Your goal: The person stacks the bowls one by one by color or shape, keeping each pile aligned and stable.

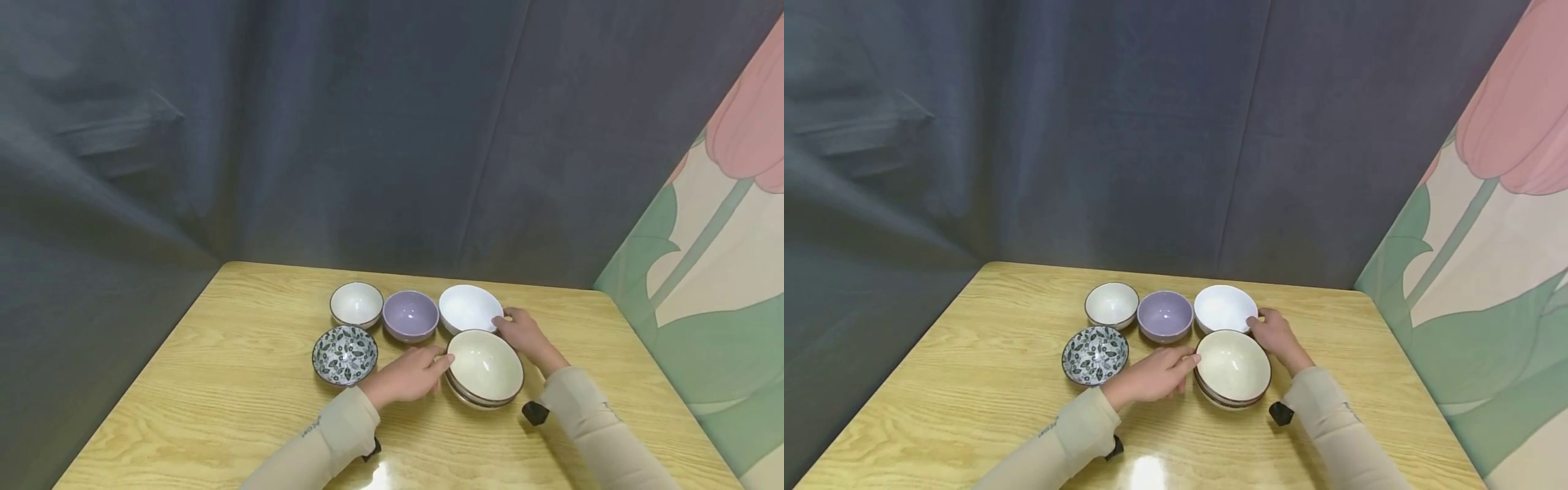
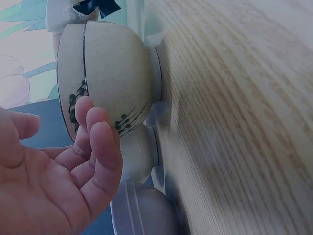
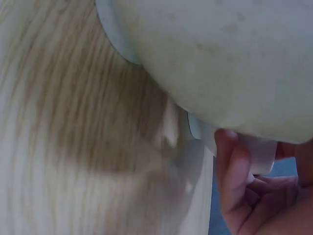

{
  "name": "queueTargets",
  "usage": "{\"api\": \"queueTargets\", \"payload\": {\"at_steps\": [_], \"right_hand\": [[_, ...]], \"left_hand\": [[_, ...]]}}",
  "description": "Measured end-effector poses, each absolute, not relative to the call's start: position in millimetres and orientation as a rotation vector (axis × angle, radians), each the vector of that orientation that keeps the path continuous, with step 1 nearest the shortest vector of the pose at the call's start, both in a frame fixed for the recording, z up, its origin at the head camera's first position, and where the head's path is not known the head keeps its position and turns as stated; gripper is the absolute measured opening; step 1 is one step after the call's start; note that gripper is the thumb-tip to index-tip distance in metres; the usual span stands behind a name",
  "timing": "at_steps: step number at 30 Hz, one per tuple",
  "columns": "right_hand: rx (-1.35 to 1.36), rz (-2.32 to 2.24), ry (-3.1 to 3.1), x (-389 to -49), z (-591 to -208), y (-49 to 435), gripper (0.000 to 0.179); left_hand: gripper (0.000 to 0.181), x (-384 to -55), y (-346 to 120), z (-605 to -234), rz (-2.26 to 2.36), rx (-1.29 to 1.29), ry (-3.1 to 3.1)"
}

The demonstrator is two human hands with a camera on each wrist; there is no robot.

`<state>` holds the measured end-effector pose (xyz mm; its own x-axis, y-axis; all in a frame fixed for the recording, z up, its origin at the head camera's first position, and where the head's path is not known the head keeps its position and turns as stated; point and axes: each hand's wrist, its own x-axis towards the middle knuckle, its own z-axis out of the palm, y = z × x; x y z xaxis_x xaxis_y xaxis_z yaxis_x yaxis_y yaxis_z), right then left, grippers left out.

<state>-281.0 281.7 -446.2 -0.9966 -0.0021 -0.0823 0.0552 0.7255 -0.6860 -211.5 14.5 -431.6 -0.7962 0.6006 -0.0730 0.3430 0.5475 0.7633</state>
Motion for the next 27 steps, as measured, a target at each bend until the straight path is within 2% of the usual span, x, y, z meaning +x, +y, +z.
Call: {"api": "queueTargets", "payload": {"at_steps": [10,27], "right_hand": [[0.142,-1.123,2.975,-279.1,-449.9,282.5,0.037],[0.293,-1.287,3.028,-269.9,-436.9,306.6,0.038]], "left_hand": [[0.053,-211.9,15.3,-431.7,1.118,0.775,2.456],[0.052,-213.9,21.4,-433.5,1.126,0.776,2.459]]}}
